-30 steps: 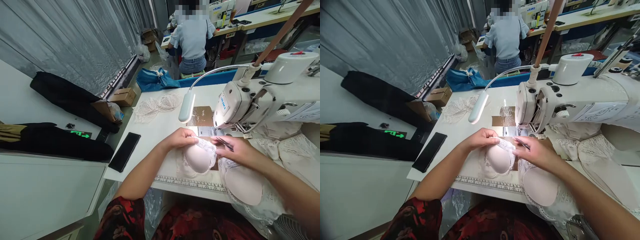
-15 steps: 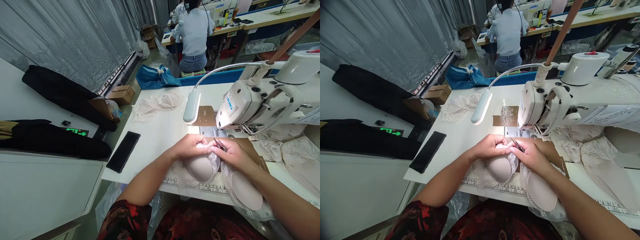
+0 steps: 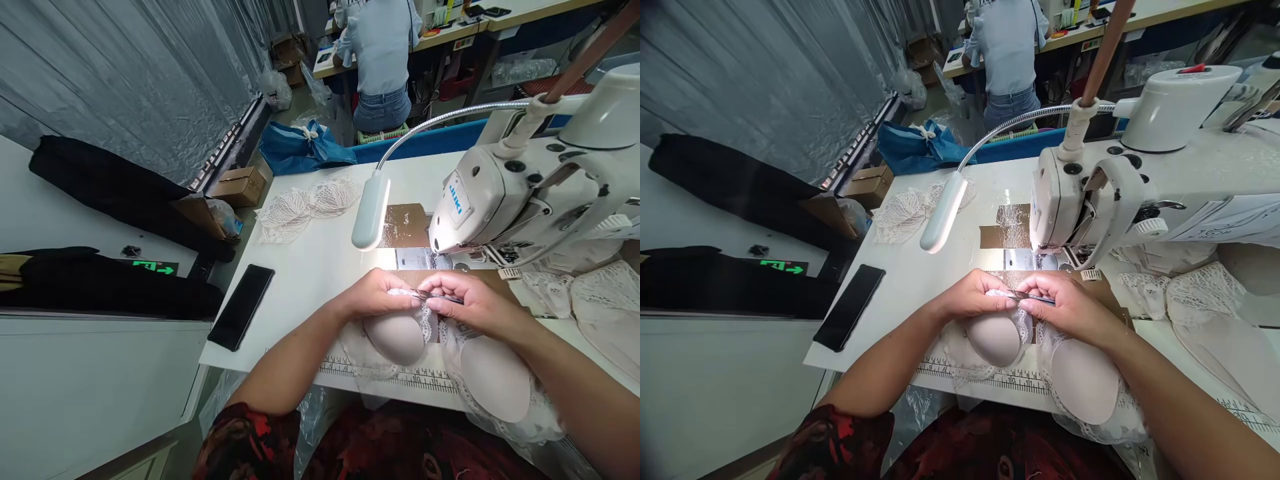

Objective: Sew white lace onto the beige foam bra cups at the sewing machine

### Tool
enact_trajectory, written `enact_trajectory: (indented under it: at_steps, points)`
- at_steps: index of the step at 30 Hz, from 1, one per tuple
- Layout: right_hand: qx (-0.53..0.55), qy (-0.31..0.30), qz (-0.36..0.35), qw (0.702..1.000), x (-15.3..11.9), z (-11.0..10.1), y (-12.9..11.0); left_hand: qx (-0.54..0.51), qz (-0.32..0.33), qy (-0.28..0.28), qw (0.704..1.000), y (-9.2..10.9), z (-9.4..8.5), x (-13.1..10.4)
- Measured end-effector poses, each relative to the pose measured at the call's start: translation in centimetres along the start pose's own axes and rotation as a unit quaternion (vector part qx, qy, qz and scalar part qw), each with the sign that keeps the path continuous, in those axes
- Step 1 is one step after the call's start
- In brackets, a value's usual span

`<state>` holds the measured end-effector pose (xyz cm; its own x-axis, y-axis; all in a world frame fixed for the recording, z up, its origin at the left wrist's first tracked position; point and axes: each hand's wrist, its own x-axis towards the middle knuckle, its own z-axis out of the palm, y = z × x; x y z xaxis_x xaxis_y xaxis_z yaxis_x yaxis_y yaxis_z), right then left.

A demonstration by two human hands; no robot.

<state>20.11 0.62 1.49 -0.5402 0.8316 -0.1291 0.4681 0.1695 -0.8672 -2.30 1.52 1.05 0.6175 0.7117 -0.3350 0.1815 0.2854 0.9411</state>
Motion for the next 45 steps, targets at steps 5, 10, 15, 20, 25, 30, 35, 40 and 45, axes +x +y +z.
enact_trajectory:
  at_steps: [5, 10, 15, 20, 25, 30, 35, 40, 45]
  points:
    - [0.004, 0.034, -0.022, 0.999, 0.1, 0.9, -0.3, 0.013, 0.002, -0.006, 1.0, 0.0, 0.0, -0.1]
    - [0.082, 0.06, 0.008, 0.995, 0.4, 1.6, -0.4, 0.012, 0.017, -0.02, 1.0, 0.0, 0.1, 0.0]
    - [0.011, 0.024, 0.032, 0.999, 0.5, 1.0, -0.5, 0.118, 0.026, -0.1, 0.988, 0.7, -1.9, -0.9]
    - [0.041, -0.118, 0.061, 0.99, -0.1, 0.0, -0.1, 0.173, 0.001, -0.059, 0.983, 1.2, -4.3, -2.6]
    - [0.108, -0.011, 0.056, 0.993, 0.6, 1.5, 0.2, 0.151, 0.046, 0.004, 0.987, 1.2, -3.2, -2.5]
    - [0.057, 0.043, 0.024, 0.997, 0.7, 2.5, 0.1, 0.132, 0.075, 0.045, 0.987, 1.0, -1.5, -1.9]
    - [0.062, 0.057, -0.004, 0.996, 0.4, 2.2, -0.3, 0.119, 0.063, 0.06, 0.989, 0.5, -0.9, -1.3]
    - [0.086, 0.09, -0.015, 0.992, 0.2, 2.3, 0.2, 0.066, 0.019, 0.037, 0.997, 0.7, -0.4, -1.0]
    - [0.21, 0.039, 0.041, 0.976, -0.2, 1.6, 0.9, 0.024, 0.014, 0.039, 0.999, 0.8, -0.3, -1.1]
